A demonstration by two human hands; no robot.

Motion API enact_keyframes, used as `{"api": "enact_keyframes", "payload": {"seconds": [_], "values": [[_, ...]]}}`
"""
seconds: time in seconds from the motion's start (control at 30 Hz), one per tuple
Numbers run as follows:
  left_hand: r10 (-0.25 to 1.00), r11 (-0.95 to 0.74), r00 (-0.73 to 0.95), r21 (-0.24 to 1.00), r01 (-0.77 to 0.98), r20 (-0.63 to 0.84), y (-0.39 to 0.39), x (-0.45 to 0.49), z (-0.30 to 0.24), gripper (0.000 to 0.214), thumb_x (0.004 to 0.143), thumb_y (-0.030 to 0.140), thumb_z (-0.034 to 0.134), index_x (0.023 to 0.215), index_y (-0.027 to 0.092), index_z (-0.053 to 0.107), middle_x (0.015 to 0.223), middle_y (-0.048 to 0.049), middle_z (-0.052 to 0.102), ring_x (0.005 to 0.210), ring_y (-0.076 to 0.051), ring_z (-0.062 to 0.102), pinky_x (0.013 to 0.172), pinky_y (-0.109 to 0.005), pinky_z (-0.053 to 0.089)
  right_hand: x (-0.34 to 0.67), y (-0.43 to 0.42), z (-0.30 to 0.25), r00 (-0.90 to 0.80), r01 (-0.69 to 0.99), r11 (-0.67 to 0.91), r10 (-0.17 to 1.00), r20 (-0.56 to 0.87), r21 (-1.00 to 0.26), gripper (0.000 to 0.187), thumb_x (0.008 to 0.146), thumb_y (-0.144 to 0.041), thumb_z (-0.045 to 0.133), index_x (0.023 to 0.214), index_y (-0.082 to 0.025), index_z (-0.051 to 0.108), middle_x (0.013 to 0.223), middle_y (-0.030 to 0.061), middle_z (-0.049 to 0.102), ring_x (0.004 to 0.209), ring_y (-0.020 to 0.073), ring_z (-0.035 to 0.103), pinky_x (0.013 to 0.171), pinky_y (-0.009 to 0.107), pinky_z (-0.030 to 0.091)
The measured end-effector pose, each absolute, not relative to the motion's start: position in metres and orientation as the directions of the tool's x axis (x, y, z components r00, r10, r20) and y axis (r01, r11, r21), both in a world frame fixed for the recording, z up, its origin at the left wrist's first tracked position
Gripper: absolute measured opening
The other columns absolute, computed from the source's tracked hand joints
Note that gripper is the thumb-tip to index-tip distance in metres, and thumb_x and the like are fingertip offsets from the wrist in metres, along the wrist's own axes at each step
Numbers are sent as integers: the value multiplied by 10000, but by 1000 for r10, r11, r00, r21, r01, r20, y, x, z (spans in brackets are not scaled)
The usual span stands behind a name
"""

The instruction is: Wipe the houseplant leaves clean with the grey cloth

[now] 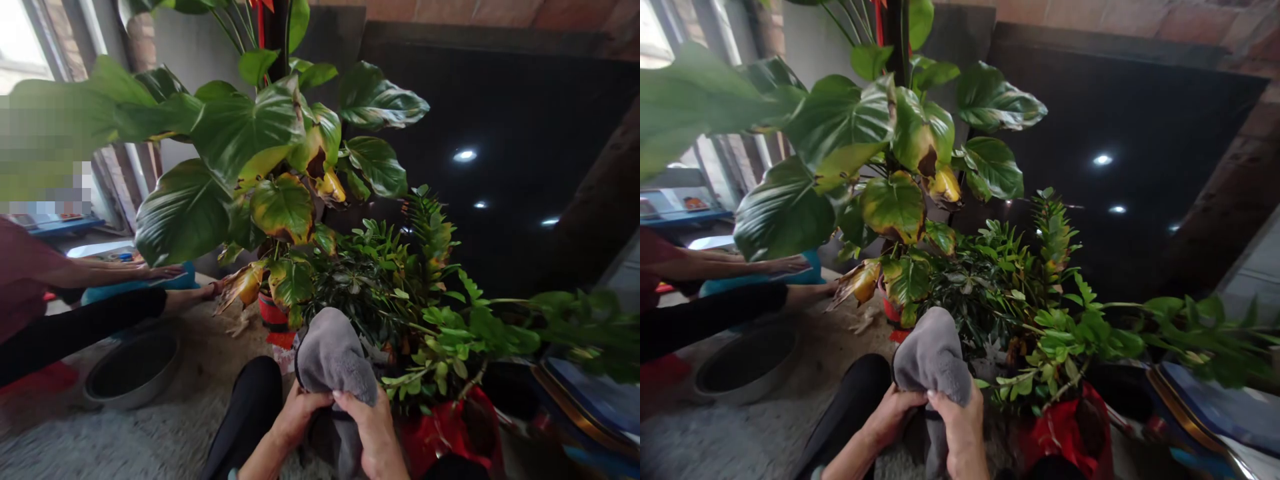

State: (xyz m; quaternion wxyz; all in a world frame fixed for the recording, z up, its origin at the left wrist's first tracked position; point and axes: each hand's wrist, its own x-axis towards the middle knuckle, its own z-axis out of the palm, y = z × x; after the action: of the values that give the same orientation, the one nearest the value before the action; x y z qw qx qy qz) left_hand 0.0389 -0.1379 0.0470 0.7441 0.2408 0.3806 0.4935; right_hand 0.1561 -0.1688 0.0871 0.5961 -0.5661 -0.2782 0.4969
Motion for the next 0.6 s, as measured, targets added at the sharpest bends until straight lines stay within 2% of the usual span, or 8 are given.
{"api": "enact_keyframes", "payload": {"seconds": [0.1, 0.23, 0.3, 0.37, 0.4, 0.47, 0.53, 0.6], "values": [[912, 409, 245, 726, -553, -327, -136, 41, 48, 365, 410, 142, 744, 771, 123, 698, 703, -77, 719, 782, -306, 663, 777, -403, 491, 158, -169, 82, 305, -309, -128, 925, -226, -942, 472, 413, -324, 867, 826, -157, 710, 755, 52, 745, 783, 281, 690, 750, 369, 547], [889, 458, 274, 673, -581, -368, -134, 45, 48, 352, 392, 130, 705, 741, 152, 674, 623, -34, 684, 676, -256, 642, 695, -365, 478, 164, -167, 71, 159, -480, -235, 924, -347, -845, 588, 406, -399, 882, 908, -153, 698, 820, 76, 759, 833, 316, 699, 784, 430, 547], [893, 451, 293, 693, -563, -343, -127, 43, 48, 324, 391, 125, 717, 710, 154, 667, 623, -31, 679, 642, -222, 625, 670, -333, 465, 168, -165, 73, 184, -519, -246, 903, -388, -819, 596, 360, -373, 886, 882, -159, 695, 775, 71, 758, 788, 325, 700, 767, 456, 547], [931, 360, 270, 753, -551, -247, -115, 36, 48, 282, 411, 133, 740, 683, 146, 664, 650, -37, 678, 642, -196, 610, 661, -303, 452, 172, -159, 88, 294, -497, -195, 879, -375, -846, 570, 307, -329, 881, 818, -165, 690, 706, 59, 745, 726, 322, 692, 730, 459, 548], [955, 292, 220, 779, -555, -201, -106, 31, 48, 268, 430, 151, 754, 682, 146, 663, 674, -39, 676, 652, -187, 604, 658, -293, 448, 174, -154, 99, 348, -470, -154, 873, -343, -869, 555, 286, -309, 876, 787, -167, 687, 680, 53, 737, 709, 318, 686, 718, 454, 547], [985, 149, 17, 814, -561, -169, -86, 20, 47, 273, 451, 203, 774, 691, 157, 652, 700, -25, 655, 657, -170, 582, 636, -278, 436, 177, -141, 127, 428, -417, -43, 872, -237, -908, 532, 271, -291, 870, 756, -172, 686, 668, 44, 729, 715, 306, 679, 730, 441, 543], [949, 25, -260, 861, -509, -181, -66, 9, 42, 293, 443, 246, 775, 692, 176, 637, 711, -8, 624, 694, -176, 574, 635, -272, 424, 179, -125, 150, 460, -396, 59, 877, -142, -916, 517, 288, -300, 868, 759, -177, 693, 694, 42, 733, 756, 301, 681, 757, 429, 541], [885, -60, -448, 922, -382, -128, -49, 2, 35, 249, 441, 256, 759, 644, 192, 628, 756, -20, 623, 852, -226, 588, 710, -287, 430, 179, -112, 156, 459, -421, 86, 879, -130, -903, 510, 305, -308, 867, 767, -177, 696, 714, 45, 740, 790, 309, 686, 762, 426, 545]]}}
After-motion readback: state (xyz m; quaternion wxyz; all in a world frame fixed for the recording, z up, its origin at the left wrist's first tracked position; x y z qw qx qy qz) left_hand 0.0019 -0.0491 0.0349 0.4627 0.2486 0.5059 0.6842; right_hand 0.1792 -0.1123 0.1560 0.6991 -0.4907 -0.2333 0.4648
